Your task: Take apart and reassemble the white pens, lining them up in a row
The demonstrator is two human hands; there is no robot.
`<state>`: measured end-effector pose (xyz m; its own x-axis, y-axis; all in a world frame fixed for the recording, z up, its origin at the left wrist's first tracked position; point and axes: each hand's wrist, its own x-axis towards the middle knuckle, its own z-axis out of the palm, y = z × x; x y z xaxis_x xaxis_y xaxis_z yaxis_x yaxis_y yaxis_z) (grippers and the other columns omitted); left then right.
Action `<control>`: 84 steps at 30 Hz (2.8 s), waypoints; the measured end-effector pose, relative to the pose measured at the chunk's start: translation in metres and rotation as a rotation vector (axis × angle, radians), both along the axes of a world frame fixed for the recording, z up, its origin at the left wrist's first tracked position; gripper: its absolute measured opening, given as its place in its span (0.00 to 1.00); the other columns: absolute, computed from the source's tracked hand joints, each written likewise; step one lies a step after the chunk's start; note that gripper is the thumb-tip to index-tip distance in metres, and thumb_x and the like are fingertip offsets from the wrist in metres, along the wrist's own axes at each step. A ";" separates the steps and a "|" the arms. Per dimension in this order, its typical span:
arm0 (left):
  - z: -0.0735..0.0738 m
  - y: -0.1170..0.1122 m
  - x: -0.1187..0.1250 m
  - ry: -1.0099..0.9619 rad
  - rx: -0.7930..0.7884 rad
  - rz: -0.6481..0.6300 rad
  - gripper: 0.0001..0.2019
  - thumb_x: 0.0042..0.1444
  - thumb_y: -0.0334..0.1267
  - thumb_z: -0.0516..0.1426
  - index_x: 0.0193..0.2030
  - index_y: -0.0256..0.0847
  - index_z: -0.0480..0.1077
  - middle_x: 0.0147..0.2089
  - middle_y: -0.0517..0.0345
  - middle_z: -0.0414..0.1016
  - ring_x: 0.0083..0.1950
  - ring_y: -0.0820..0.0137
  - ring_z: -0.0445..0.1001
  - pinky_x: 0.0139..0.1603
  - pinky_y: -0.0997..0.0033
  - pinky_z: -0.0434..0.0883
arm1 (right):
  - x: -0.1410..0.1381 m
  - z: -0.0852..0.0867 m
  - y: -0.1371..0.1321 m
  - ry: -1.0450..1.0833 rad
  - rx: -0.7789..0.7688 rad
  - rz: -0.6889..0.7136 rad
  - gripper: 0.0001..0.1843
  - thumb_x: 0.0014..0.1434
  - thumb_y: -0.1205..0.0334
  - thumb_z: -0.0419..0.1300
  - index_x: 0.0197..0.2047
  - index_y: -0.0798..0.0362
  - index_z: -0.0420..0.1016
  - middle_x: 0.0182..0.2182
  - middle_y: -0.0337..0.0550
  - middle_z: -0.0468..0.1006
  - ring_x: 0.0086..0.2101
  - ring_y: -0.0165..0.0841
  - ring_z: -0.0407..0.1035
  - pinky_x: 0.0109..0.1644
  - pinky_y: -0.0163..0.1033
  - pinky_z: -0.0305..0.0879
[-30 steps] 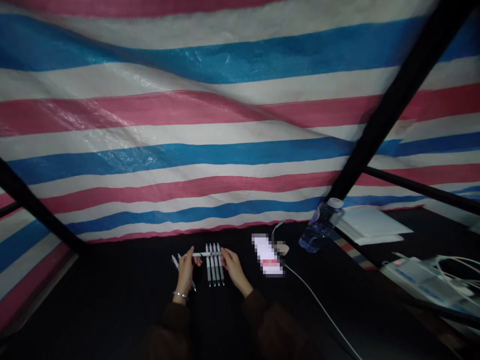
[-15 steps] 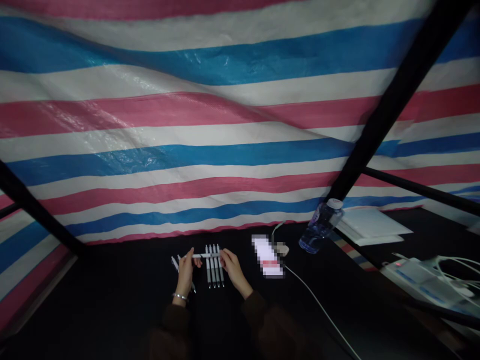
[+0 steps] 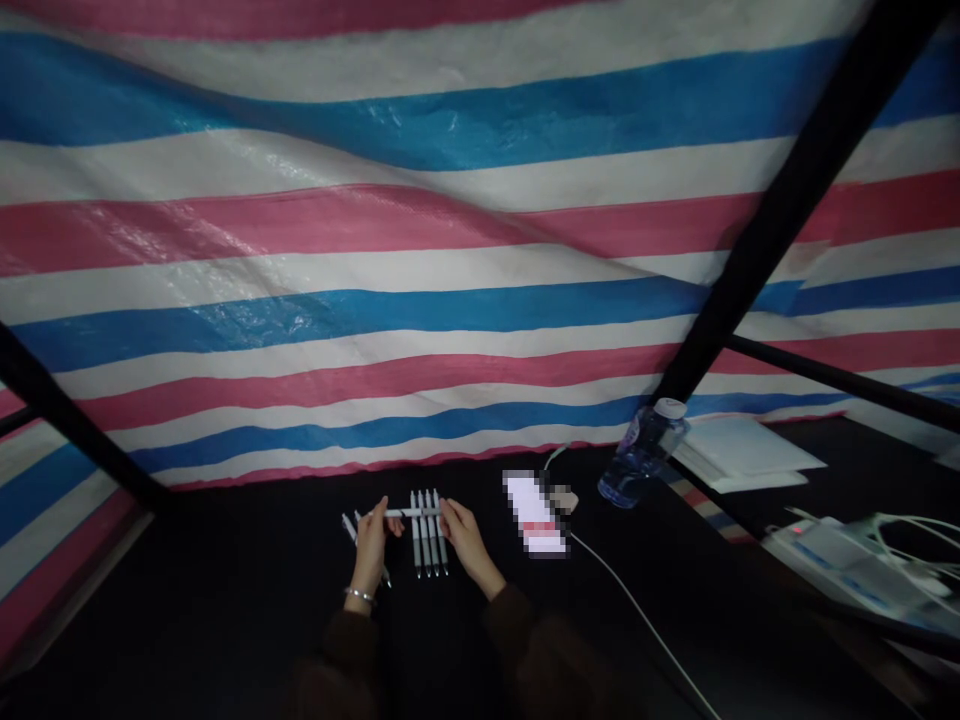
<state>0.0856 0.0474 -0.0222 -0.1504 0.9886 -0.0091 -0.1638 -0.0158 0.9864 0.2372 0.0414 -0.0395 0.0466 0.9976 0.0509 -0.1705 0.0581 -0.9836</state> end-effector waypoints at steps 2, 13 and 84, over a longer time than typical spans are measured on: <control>0.001 -0.001 0.000 -0.021 -0.006 0.002 0.24 0.49 0.54 0.53 0.10 0.42 0.58 0.11 0.62 0.61 0.20 0.71 0.66 0.33 0.68 0.65 | 0.000 0.001 -0.001 -0.053 0.002 -0.010 0.29 0.52 0.37 0.51 0.14 0.52 0.56 0.12 0.31 0.54 0.16 0.24 0.49 0.21 0.32 0.45; 0.002 -0.003 0.000 -0.039 0.003 -0.008 0.23 0.50 0.51 0.54 0.10 0.42 0.59 0.12 0.62 0.62 0.22 0.71 0.66 0.34 0.68 0.64 | 0.000 0.002 -0.001 0.027 -0.013 -0.008 0.27 0.48 0.37 0.55 0.17 0.53 0.57 0.14 0.30 0.54 0.17 0.23 0.48 0.20 0.31 0.44; -0.002 0.001 -0.028 -0.948 -0.229 -0.036 0.09 0.55 0.33 0.50 0.24 0.37 0.63 0.10 0.74 0.40 0.09 0.83 0.42 0.13 0.80 0.48 | 0.001 -0.002 -0.001 -0.141 0.007 0.038 0.29 0.51 0.36 0.51 0.16 0.53 0.60 0.12 0.33 0.57 0.17 0.25 0.52 0.23 0.32 0.48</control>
<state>0.0581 0.0482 -0.0240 0.0481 0.9517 -0.3032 -0.8876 0.1799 0.4239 0.2377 0.0402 -0.0415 0.0005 0.9982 0.0608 -0.0326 0.0607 -0.9976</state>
